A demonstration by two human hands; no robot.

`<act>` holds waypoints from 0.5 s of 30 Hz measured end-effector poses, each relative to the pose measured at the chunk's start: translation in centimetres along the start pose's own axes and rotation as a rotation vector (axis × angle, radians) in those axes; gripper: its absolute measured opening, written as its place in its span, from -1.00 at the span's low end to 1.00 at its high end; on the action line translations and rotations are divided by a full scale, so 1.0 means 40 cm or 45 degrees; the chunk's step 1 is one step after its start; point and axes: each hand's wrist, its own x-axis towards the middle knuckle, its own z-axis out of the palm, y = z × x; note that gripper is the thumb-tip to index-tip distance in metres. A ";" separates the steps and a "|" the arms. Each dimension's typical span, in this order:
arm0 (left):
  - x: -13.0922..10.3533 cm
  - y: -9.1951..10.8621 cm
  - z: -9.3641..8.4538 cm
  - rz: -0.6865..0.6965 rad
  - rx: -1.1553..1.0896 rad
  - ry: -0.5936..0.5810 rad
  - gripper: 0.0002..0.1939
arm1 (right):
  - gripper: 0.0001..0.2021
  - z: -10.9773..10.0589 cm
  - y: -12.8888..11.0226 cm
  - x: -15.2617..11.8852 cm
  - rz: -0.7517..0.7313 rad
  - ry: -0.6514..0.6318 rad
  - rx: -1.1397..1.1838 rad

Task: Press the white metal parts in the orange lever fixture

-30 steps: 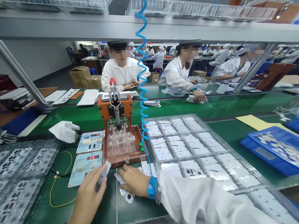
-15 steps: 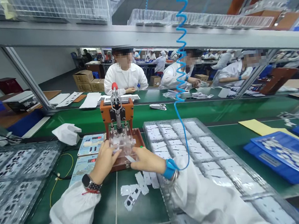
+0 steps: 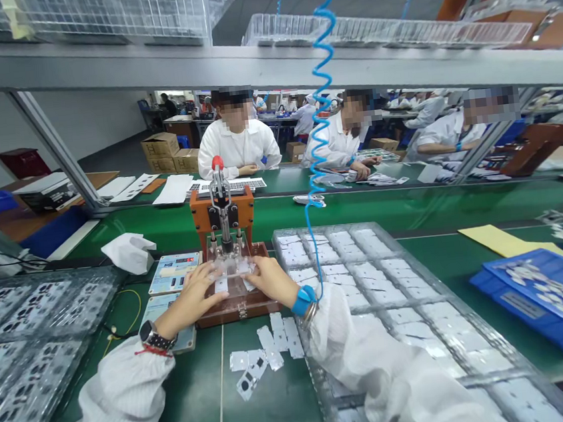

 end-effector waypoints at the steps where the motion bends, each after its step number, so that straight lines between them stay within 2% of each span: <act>1: 0.001 -0.002 -0.001 0.003 -0.003 0.002 -0.48 | -0.71 -0.002 0.002 0.002 -0.028 -0.015 -0.004; 4: 0.004 -0.008 -0.008 0.007 -0.051 -0.029 -0.47 | -0.57 -0.021 0.011 0.004 -0.209 -0.107 -0.070; 7: 0.008 -0.016 -0.019 0.038 -0.092 -0.062 -0.49 | -0.45 -0.037 0.029 0.007 -0.416 -0.273 -0.180; 10: 0.015 -0.025 -0.028 0.109 -0.082 -0.050 -0.53 | -0.45 -0.039 0.046 0.015 -0.433 -0.327 -0.227; 15: 0.027 -0.036 -0.031 0.210 -0.054 0.024 -0.56 | -0.32 -0.020 0.059 0.031 -0.409 -0.260 -0.160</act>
